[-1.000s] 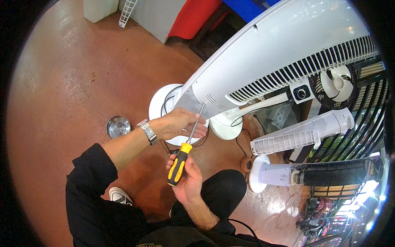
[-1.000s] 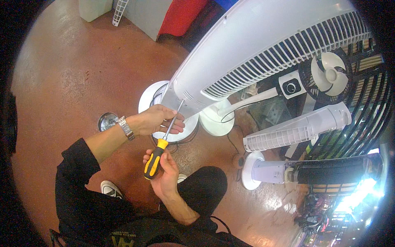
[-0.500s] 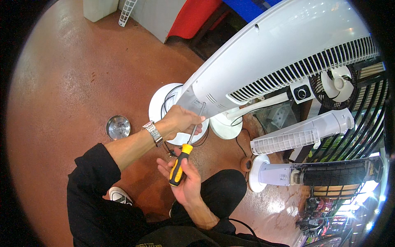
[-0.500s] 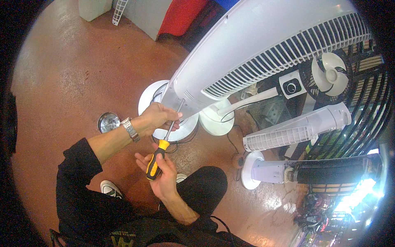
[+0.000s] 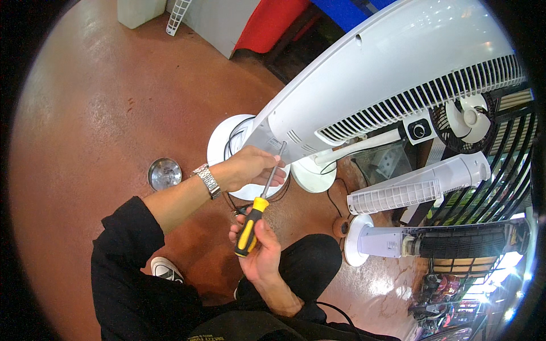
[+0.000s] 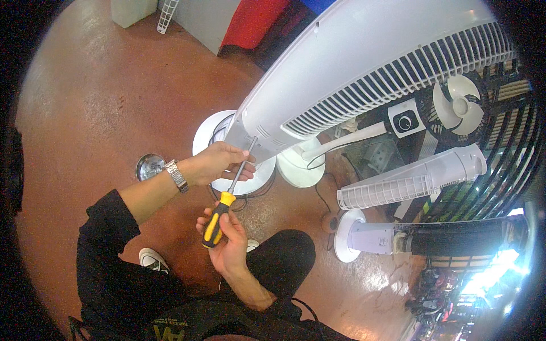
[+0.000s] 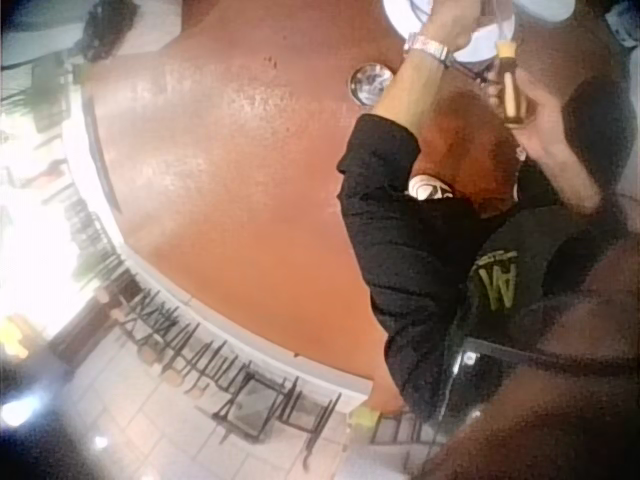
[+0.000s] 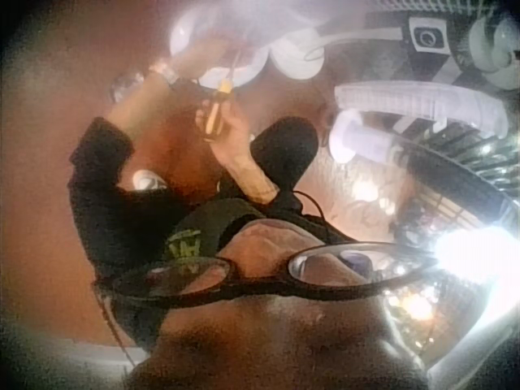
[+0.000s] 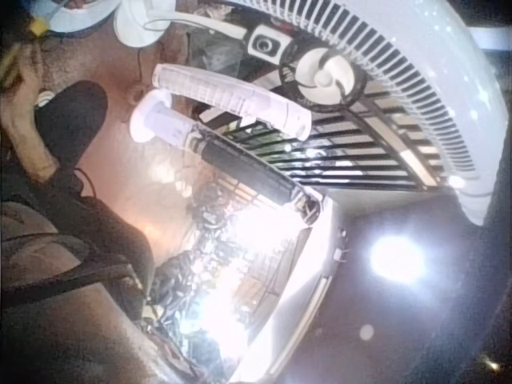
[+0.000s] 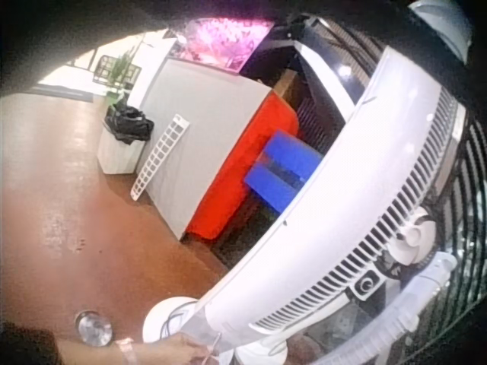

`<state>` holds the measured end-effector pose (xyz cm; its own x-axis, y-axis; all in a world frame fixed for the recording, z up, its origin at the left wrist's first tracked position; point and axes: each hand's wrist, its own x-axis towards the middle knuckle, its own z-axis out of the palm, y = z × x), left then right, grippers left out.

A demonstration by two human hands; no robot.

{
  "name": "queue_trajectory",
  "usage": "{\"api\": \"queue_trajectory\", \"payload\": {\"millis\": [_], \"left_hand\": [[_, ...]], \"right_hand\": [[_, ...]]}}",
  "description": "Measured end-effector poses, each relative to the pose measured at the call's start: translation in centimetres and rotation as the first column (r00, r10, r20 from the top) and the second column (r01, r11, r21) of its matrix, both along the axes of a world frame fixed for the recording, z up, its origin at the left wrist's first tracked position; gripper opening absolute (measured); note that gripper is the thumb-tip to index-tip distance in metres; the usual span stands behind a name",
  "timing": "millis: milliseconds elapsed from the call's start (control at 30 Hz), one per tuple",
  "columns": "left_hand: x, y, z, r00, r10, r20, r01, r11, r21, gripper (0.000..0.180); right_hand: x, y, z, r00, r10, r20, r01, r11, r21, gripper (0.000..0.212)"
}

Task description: The person uses a screwdriver to tighten screws on the base of a white tower fan. After securing the base, the person attaches the front grill to the fan head.

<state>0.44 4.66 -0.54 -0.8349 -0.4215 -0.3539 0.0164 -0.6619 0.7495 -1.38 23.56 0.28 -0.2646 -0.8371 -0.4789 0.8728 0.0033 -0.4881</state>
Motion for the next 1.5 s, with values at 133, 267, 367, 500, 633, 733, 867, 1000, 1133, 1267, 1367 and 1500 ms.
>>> {"api": "queue_trajectory", "payload": {"millis": [133, 267, 367, 500, 633, 733, 867, 1000, 1133, 1267, 1367, 1500], "left_hand": [[-0.4, -0.1, 0.0, 0.999, -0.017, 0.036, 0.018, 1.000, -0.022, 0.031], [-0.5, 0.0, -0.1, 0.993, 0.037, 0.113, -0.030, 0.998, -0.063, 0.028], [-0.2, -0.2, 0.2, 0.989, 0.059, 0.135, -0.047, 0.995, -0.092, 0.026], [-0.3, 0.0, 0.7, 0.984, 0.080, 0.160, -0.061, 0.991, -0.118, 0.027], [-0.1, 0.0, 1.1, 0.977, 0.122, 0.173, -0.093, 0.982, -0.167, 0.024], [-0.3, -0.1, 0.5, 0.973, 0.140, 0.181, -0.102, 0.974, -0.203, 0.021], [0.0, 0.0, 0.1, 0.973, 0.119, 0.198, -0.072, 0.971, -0.228, 0.020], [-0.4, 0.4, 0.6, 0.974, 0.145, 0.172, -0.103, 0.967, -0.233, 0.021], [-0.7, 0.6, -0.2, 0.992, 0.103, 0.076, -0.090, 0.982, -0.165, 0.030], [-1.0, 0.1, -0.8, 0.992, -0.061, -0.109, 0.068, 0.996, 0.060, 0.041], [-0.7, 0.2, -0.5, 0.997, -0.067, -0.044, 0.069, 0.996, 0.052, 0.038], [-1.6, 0.3, -0.1, 1.000, -0.013, 0.014, 0.012, 1.000, 0.025, 0.031]], "right_hand": [[-0.5, -0.2, 0.6, 0.999, 0.040, -0.006, -0.040, 0.999, 0.007, 0.030], [-0.1, -0.5, -0.7, 0.895, 0.149, -0.420, -0.054, 0.971, 0.231, 0.030], [-0.7, -0.4, -1.0, 0.904, 0.177, -0.389, -0.108, 0.975, 0.194, 0.030], [-0.3, -0.4, -0.7, 0.998, 0.040, -0.056, -0.040, 0.999, 0.004, 0.035], [-0.3, -1.0, 0.1, 0.976, 0.139, -0.169, -0.126, 0.989, 0.083, 0.039], [-0.1, -0.7, -1.1, 0.819, 0.296, -0.492, -0.182, 0.947, 0.265, 0.035], [0.4, -0.7, -0.4, 0.856, 0.225, -0.466, -0.132, 0.966, 0.223, 0.031], [0.1, -0.1, 0.3, 0.970, 0.055, -0.236, -0.067, 0.997, -0.042, 0.033], [-0.1, -0.9, -0.2, 0.989, 0.041, -0.139, -0.042, 0.999, -0.003, 0.026], [0.8, -2.1, -0.3, 0.887, 0.056, -0.459, 0.044, 0.978, 0.206, 0.027], [0.8, -2.4, 0.4, 0.912, 0.078, -0.404, 0.020, 0.973, 0.231, 0.030], [-1.1, -1.6, -1.0, 0.881, 0.134, 0.454, 0.044, 0.932, -0.361, 0.040]]}}
